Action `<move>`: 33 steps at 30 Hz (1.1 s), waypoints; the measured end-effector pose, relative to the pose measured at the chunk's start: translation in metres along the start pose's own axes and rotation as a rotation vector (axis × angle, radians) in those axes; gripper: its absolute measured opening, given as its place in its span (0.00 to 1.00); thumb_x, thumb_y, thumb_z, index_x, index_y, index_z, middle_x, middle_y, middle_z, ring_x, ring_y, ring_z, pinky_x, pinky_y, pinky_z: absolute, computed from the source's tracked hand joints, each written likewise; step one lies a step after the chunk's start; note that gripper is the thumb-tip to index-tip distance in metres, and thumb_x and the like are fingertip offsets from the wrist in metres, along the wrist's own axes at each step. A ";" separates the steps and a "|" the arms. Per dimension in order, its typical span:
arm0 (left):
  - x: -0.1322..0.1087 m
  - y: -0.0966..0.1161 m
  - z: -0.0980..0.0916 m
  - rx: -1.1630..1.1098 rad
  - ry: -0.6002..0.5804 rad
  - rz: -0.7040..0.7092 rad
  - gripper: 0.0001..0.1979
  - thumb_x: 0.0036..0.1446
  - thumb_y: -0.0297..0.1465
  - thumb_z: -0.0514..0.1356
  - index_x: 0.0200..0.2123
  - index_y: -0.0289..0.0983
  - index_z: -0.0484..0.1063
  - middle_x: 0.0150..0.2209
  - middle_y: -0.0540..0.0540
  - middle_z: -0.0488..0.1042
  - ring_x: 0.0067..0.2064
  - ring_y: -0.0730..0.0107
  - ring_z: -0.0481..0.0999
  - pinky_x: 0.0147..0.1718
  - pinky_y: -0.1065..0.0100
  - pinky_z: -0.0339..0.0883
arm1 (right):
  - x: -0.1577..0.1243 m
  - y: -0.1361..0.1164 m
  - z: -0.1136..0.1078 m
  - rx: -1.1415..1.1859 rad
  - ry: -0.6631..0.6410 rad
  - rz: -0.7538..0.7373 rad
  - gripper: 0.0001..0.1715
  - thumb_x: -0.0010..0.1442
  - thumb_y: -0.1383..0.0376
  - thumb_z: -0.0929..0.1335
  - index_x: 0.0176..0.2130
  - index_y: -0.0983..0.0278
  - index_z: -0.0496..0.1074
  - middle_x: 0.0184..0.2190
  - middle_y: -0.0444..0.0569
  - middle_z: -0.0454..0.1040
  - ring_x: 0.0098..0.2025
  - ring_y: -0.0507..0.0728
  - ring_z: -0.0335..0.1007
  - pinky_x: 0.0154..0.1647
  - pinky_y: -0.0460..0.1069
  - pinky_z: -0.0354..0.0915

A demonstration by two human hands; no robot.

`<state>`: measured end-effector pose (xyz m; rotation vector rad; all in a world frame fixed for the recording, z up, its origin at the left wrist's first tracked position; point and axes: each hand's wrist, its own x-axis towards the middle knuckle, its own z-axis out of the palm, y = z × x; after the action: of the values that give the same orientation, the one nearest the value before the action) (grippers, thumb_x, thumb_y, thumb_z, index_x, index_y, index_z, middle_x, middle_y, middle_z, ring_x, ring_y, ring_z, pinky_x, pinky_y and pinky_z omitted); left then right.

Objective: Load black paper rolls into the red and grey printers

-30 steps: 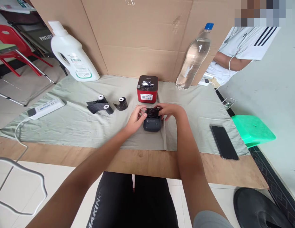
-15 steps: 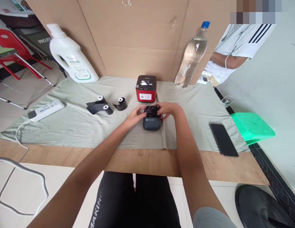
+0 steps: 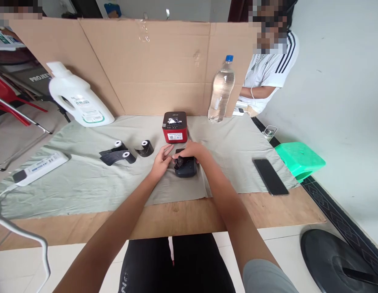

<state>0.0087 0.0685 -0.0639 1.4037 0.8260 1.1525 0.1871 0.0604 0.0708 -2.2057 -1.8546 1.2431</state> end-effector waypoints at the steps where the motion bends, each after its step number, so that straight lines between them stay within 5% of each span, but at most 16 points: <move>1: 0.000 0.000 0.000 -0.002 0.008 0.007 0.29 0.58 0.38 0.65 0.61 0.41 0.64 0.69 0.33 0.65 0.28 0.78 0.75 0.39 0.62 0.76 | -0.003 0.001 -0.003 0.011 0.000 -0.022 0.66 0.45 0.36 0.77 0.68 0.64 0.54 0.60 0.67 0.71 0.42 0.69 0.79 0.36 0.60 0.79; 7: 0.004 0.004 -0.001 -0.016 0.060 -0.069 0.26 0.61 0.38 0.60 0.61 0.42 0.63 0.69 0.35 0.65 0.29 0.76 0.77 0.29 0.67 0.69 | -0.032 0.024 -0.036 0.147 0.274 -0.081 0.29 0.66 0.43 0.65 0.52 0.63 0.68 0.55 0.63 0.75 0.38 0.63 0.81 0.30 0.53 0.76; 10: 0.006 0.005 -0.002 -0.051 0.094 -0.108 0.25 0.61 0.36 0.60 0.61 0.41 0.63 0.68 0.34 0.66 0.29 0.74 0.78 0.25 0.69 0.63 | -0.052 0.039 -0.023 0.202 0.453 -0.094 0.19 0.71 0.54 0.60 0.48 0.64 0.70 0.50 0.61 0.78 0.42 0.64 0.81 0.36 0.54 0.77; 13: 0.006 0.006 -0.001 -0.052 0.091 -0.113 0.25 0.61 0.37 0.60 0.60 0.41 0.63 0.68 0.34 0.66 0.29 0.75 0.77 0.28 0.68 0.66 | -0.064 0.043 0.028 0.134 0.529 -0.097 0.25 0.71 0.53 0.60 0.57 0.65 0.69 0.57 0.64 0.75 0.58 0.68 0.75 0.55 0.59 0.72; 15: 0.004 0.006 -0.001 -0.032 0.072 -0.104 0.24 0.61 0.37 0.60 0.60 0.41 0.63 0.68 0.34 0.66 0.29 0.76 0.76 0.33 0.65 0.71 | -0.064 0.035 0.073 0.122 0.564 -0.092 0.44 0.68 0.48 0.63 0.71 0.70 0.53 0.68 0.69 0.63 0.69 0.70 0.62 0.65 0.61 0.64; 17: 0.001 0.007 -0.002 -0.008 0.058 -0.094 0.24 0.61 0.36 0.60 0.60 0.41 0.64 0.68 0.34 0.66 0.30 0.76 0.77 0.39 0.62 0.74 | -0.058 0.023 0.113 0.077 0.652 -0.094 0.59 0.64 0.46 0.67 0.75 0.75 0.38 0.75 0.73 0.46 0.76 0.71 0.46 0.70 0.61 0.56; 20: -0.003 0.010 -0.003 0.018 0.053 -0.096 0.24 0.61 0.34 0.60 0.60 0.40 0.65 0.68 0.34 0.67 0.30 0.75 0.77 0.43 0.60 0.75 | -0.048 0.009 0.148 0.002 0.756 0.018 0.66 0.62 0.46 0.69 0.75 0.75 0.30 0.76 0.74 0.39 0.75 0.75 0.45 0.71 0.63 0.53; 27: -0.004 0.013 -0.002 0.007 0.045 -0.072 0.24 0.59 0.33 0.62 0.58 0.38 0.66 0.67 0.34 0.67 0.31 0.76 0.77 0.49 0.58 0.75 | -0.046 0.014 0.152 -0.167 0.790 0.006 0.52 0.65 0.46 0.64 0.77 0.60 0.42 0.75 0.65 0.44 0.67 0.77 0.58 0.66 0.65 0.57; 33: -0.001 0.010 -0.001 -0.010 0.052 -0.065 0.23 0.57 0.28 0.62 0.56 0.37 0.67 0.67 0.33 0.68 0.29 0.77 0.77 0.52 0.57 0.74 | -0.041 0.011 0.146 -0.175 0.844 0.034 0.53 0.61 0.47 0.68 0.76 0.56 0.47 0.66 0.66 0.59 0.61 0.75 0.63 0.63 0.64 0.60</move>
<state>0.0064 0.0659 -0.0540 1.3336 0.8956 1.1458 0.1156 -0.0453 -0.0115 -2.2932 -1.5805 0.0622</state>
